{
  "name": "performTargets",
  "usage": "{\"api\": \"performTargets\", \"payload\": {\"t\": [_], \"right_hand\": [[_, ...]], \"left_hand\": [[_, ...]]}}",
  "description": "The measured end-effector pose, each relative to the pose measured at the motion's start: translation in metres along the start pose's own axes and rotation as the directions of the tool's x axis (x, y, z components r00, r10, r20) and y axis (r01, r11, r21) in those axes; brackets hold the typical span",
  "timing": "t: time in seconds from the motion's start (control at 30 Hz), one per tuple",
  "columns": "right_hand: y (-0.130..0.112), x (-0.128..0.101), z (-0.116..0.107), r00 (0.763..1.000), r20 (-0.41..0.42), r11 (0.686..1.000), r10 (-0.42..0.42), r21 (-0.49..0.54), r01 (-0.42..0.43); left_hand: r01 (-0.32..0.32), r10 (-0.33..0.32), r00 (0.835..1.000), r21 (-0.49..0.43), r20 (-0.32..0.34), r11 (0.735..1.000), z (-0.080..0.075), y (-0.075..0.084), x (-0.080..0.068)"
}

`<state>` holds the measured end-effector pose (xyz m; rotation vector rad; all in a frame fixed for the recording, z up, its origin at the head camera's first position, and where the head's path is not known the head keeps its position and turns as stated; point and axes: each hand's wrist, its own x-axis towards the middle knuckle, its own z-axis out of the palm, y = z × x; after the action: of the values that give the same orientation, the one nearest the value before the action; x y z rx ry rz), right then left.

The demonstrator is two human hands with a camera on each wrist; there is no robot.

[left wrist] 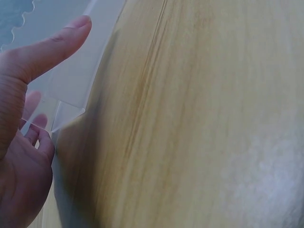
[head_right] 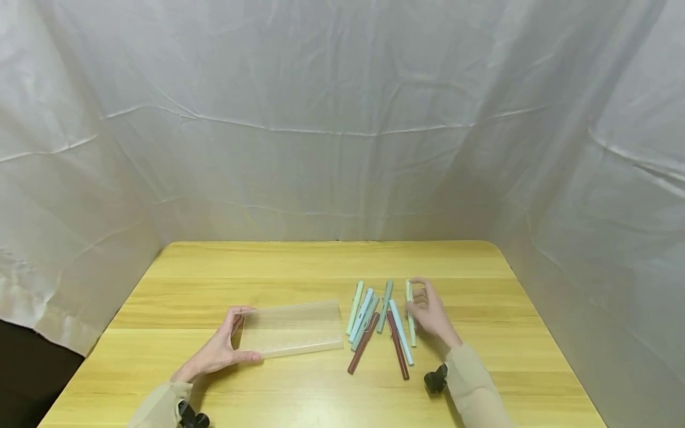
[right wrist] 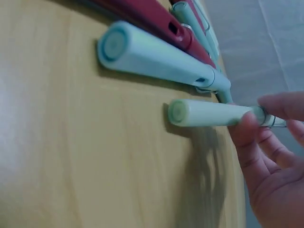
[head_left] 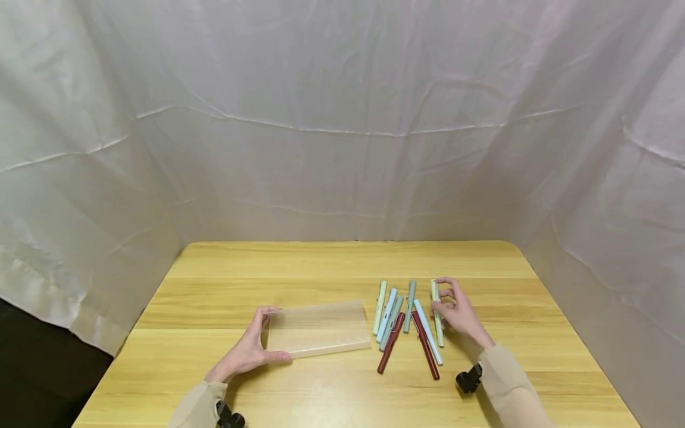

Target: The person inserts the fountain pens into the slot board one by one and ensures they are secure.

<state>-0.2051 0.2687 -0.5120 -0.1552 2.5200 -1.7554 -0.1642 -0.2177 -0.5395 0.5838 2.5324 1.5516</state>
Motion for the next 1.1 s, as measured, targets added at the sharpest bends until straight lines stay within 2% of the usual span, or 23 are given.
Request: {"api": "performTargets", "payload": {"t": [0.17,0.37,0.5,0.83,1.1], "right_hand": [[0.000,-0.003,0.002,1.000,-0.017,0.997,-0.008,0.071,0.009],[-0.005,-0.007,0.004,1.000,-0.024,0.996,-0.018,0.091,0.020],[-0.011,-0.010,0.005,0.998,-0.025,0.993,-0.052,0.101,0.055],[-0.030,-0.009,0.017,0.988,-0.049,0.983,-0.148,0.105,0.152],[-0.041,-0.008,0.032,0.985,-0.018,0.982,-0.173,0.073,0.173]], "left_hand": [[-0.017,0.017,1.000,0.006,0.000,1.000,0.001,0.002,0.001],[-0.011,0.011,1.000,-0.001,0.009,1.000,0.001,0.002,0.001],[-0.004,0.004,1.000,-0.004,0.009,1.000,0.002,0.002,0.001],[0.007,-0.007,1.000,0.003,0.010,1.000,0.002,0.003,0.000],[0.014,-0.014,1.000,-0.004,0.011,1.000,0.003,0.003,-0.001]]}}
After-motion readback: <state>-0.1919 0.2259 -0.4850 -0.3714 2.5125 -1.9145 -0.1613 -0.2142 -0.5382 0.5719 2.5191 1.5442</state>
